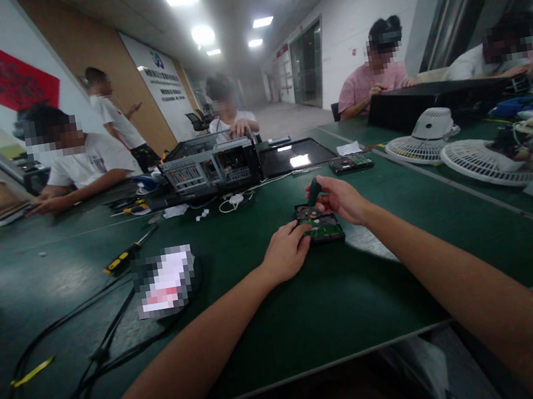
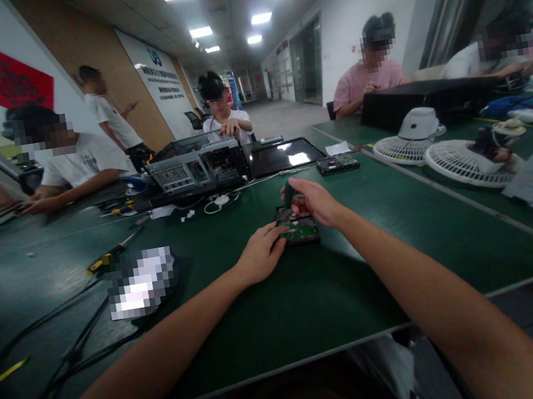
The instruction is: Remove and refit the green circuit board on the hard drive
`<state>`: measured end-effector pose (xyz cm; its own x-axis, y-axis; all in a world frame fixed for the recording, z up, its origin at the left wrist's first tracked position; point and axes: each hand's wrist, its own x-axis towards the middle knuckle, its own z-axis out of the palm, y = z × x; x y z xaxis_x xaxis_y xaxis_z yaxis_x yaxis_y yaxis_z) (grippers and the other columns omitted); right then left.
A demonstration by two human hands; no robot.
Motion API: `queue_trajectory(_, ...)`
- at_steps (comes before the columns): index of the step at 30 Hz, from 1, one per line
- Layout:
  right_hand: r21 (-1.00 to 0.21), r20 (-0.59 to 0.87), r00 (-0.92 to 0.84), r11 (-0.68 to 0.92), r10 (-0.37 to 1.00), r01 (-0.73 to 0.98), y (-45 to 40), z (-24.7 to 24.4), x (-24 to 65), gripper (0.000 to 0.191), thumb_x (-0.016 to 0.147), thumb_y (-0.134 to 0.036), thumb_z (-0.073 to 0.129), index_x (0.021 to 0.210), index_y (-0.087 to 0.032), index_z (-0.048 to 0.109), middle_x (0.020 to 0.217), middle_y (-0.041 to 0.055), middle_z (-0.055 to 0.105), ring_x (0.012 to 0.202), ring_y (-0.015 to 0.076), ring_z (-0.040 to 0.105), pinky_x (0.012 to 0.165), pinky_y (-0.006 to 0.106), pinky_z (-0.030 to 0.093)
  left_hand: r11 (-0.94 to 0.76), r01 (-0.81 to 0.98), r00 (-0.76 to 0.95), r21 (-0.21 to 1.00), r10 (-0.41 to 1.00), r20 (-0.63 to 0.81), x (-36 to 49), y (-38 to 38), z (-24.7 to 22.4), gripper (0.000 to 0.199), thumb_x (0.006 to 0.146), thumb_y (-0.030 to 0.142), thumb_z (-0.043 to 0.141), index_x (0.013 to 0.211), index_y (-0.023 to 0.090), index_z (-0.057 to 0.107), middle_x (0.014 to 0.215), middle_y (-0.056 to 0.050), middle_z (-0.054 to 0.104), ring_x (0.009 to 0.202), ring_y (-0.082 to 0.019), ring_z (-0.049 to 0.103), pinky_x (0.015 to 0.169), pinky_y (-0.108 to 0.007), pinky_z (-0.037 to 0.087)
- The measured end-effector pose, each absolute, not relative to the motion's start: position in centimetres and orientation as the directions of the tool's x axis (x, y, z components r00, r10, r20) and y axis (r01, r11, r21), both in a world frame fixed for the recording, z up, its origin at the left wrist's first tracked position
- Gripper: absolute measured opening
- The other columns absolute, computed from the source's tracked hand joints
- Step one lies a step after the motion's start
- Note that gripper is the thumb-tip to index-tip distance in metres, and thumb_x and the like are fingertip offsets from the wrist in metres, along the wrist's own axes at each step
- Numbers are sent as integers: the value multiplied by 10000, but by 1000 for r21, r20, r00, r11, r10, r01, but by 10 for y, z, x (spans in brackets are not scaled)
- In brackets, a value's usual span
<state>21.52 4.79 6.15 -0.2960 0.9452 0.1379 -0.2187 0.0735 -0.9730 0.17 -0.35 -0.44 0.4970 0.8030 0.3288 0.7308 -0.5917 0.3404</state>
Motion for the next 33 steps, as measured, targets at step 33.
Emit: queue_trajectory(33, -969, 153, -327, 77, 933, -234, 50, 58, 216, 380, 906, -545, 684, 1018, -183, 706, 1102, 112, 736, 602, 116, 553, 460, 248, 337, -586, 731, 495, 350, 808, 319, 2, -3, -5, 409, 1068, 349, 465, 1445, 249, 588, 1526, -126, 542, 1395, -303, 523, 1157, -511, 449)
